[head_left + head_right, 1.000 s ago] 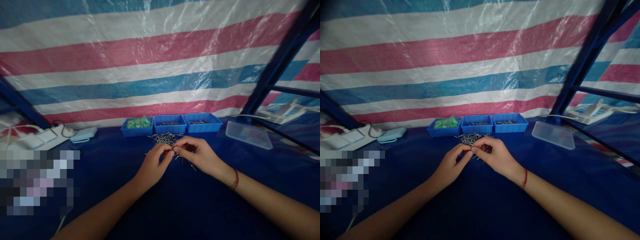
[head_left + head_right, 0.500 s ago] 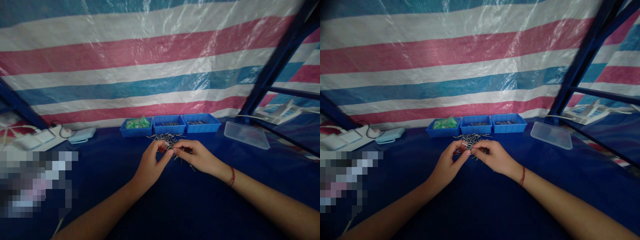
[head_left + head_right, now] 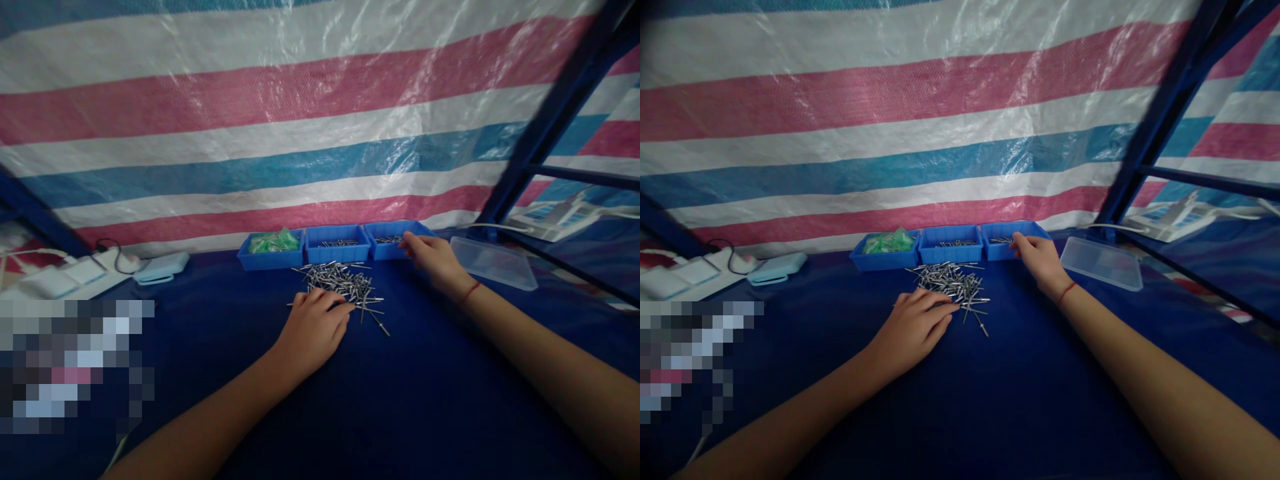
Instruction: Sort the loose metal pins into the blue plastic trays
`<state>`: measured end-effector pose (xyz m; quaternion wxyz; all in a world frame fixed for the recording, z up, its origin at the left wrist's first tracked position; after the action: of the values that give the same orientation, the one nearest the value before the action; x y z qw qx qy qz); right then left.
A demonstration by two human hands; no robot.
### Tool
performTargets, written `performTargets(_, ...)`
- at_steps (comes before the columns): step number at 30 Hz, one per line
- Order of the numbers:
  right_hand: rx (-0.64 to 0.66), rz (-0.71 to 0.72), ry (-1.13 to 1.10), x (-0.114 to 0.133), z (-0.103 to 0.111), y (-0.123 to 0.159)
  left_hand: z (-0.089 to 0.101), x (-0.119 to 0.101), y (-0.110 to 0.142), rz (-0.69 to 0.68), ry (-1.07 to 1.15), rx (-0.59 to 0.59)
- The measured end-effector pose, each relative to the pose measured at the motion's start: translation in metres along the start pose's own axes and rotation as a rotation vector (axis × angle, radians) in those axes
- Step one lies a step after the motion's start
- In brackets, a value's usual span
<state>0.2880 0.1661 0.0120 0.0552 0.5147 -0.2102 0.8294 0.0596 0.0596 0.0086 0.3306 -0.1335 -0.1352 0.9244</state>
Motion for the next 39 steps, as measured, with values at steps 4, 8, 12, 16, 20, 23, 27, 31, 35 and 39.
performTargets(4, 0.139, 0.100, 0.014, 0.020, -0.019, 0.015, 0.002, 0.001, -0.002, -0.017, -0.011, -0.022)
performTargets(8, 0.299, 0.212, 0.043, 0.042, -0.037, 0.038, 0.001, 0.007, -0.002, 0.019, -0.035, -0.026)
performTargets(12, 0.477, 0.453, 0.199, 0.062, -0.053, 0.067, 0.000, 0.009, -0.002, 0.035, -0.064, -0.025)
performTargets(16, 0.580, 0.726, 0.345, 0.076, -0.064, 0.094, -0.001, 0.012, -0.001, 0.065, -0.077, -0.023)
performTargets(20, 0.606, 0.867, 0.433, 0.080, -0.071, 0.109, -0.001, 0.013, 0.000, 0.070, -0.058, -0.033)
performTargets(23, 0.621, 0.877, 0.431, 0.079, -0.075, 0.114, -0.001, 0.013, 0.000, 0.072, -0.040, -0.030)
performTargets(27, 0.620, 0.897, 0.414, 0.080, -0.076, 0.116, 0.001, 0.012, 0.000, 0.071, -0.052, -0.039)
performTargets(31, 0.613, 0.877, 0.407, 0.079, -0.076, 0.115, 0.001, 0.013, 0.000, 0.075, -0.061, -0.048)
performTargets(35, 0.621, 0.836, 0.414, 0.076, -0.076, 0.114, -0.002, 0.014, 0.002, 0.085, -0.042, -0.038)
performTargets(39, 0.620, 0.820, 0.378, 0.076, -0.078, 0.116, 0.001, 0.014, 0.001, 0.083, 0.021, -0.074)
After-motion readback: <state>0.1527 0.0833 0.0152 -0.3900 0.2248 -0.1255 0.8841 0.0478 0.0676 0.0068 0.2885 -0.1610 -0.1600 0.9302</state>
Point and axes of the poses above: each hand's wrist, its own y-axis away from the middle knuckle, its own z-axis out of the back of the hand, x = y × z, the point moved 7 cm from there along -y, towards the middle knuckle, and after that the axes turned 1 degree about -x, right-handed, at the moved point
